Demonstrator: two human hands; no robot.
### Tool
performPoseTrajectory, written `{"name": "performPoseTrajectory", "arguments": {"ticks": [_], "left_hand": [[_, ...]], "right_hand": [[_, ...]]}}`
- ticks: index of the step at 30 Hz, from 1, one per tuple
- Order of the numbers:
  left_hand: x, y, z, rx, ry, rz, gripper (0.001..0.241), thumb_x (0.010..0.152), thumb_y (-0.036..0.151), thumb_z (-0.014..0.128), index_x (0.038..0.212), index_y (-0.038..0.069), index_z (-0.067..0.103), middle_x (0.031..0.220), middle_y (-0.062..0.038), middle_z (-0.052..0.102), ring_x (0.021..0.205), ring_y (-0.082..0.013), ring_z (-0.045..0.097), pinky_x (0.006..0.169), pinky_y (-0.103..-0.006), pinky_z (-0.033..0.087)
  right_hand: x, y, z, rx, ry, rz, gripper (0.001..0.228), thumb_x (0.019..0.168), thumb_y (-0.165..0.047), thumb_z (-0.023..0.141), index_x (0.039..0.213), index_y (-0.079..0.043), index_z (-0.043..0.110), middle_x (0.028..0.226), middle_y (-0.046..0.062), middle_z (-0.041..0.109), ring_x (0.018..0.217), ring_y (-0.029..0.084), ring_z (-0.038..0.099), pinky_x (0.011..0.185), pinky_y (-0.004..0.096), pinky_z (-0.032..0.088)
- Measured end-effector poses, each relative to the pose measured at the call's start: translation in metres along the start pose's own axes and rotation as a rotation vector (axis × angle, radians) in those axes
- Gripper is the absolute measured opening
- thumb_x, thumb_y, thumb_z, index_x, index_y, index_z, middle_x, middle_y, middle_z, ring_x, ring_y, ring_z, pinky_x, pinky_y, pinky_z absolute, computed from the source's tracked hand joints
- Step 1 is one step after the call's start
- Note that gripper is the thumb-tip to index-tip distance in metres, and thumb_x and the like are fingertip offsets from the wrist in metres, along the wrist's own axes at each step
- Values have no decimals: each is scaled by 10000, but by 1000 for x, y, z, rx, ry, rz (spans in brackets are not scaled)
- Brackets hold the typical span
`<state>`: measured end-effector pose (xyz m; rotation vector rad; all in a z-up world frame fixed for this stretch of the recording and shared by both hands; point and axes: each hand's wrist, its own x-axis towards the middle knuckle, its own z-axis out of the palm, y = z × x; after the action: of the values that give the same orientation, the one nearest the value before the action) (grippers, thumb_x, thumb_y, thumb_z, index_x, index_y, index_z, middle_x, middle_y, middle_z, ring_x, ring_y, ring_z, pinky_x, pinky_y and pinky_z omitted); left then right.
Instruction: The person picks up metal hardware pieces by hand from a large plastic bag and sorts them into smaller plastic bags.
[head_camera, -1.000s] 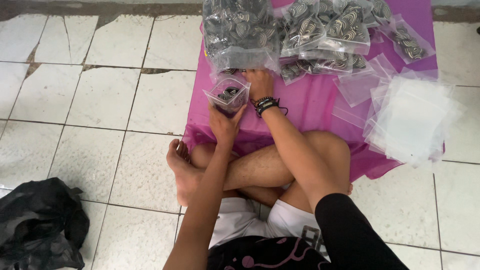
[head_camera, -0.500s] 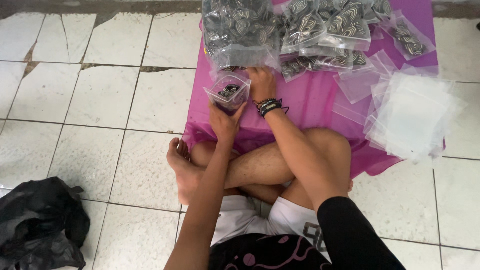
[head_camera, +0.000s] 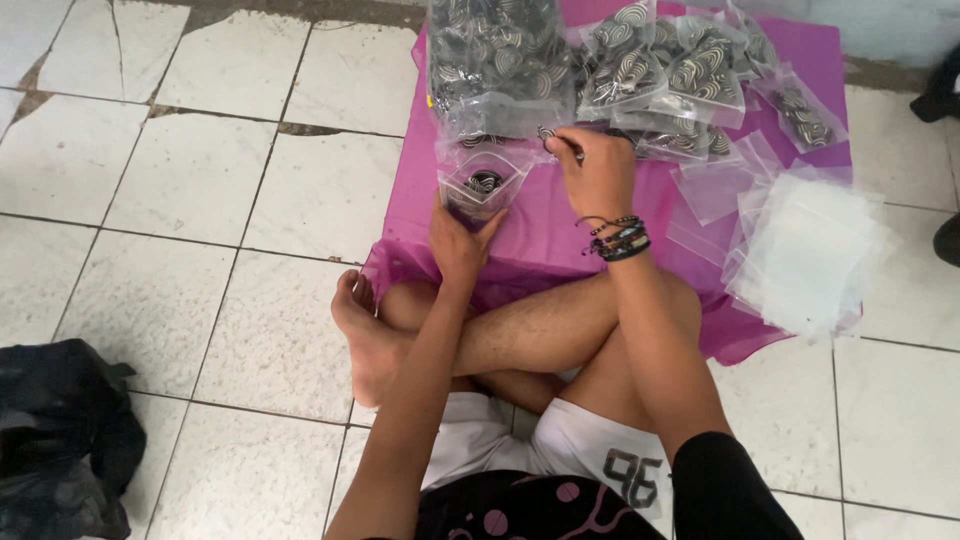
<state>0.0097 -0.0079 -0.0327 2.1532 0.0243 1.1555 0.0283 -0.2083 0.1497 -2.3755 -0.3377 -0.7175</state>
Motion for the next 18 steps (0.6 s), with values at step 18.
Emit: {"name": "performPoseTrajectory", "arguments": {"ticks": [18], "left_hand": [[6,13,-6,55,27,14,1053,649,626,942,1376,-34,562,1118,-161,689,982,-318,735,895,-394,618]], "right_hand": [[46,-109,-44,-63,-570,-472,223,1003,-228,706,1114,-39,749,990,178,763,942,428,720,810,547,577]]}}
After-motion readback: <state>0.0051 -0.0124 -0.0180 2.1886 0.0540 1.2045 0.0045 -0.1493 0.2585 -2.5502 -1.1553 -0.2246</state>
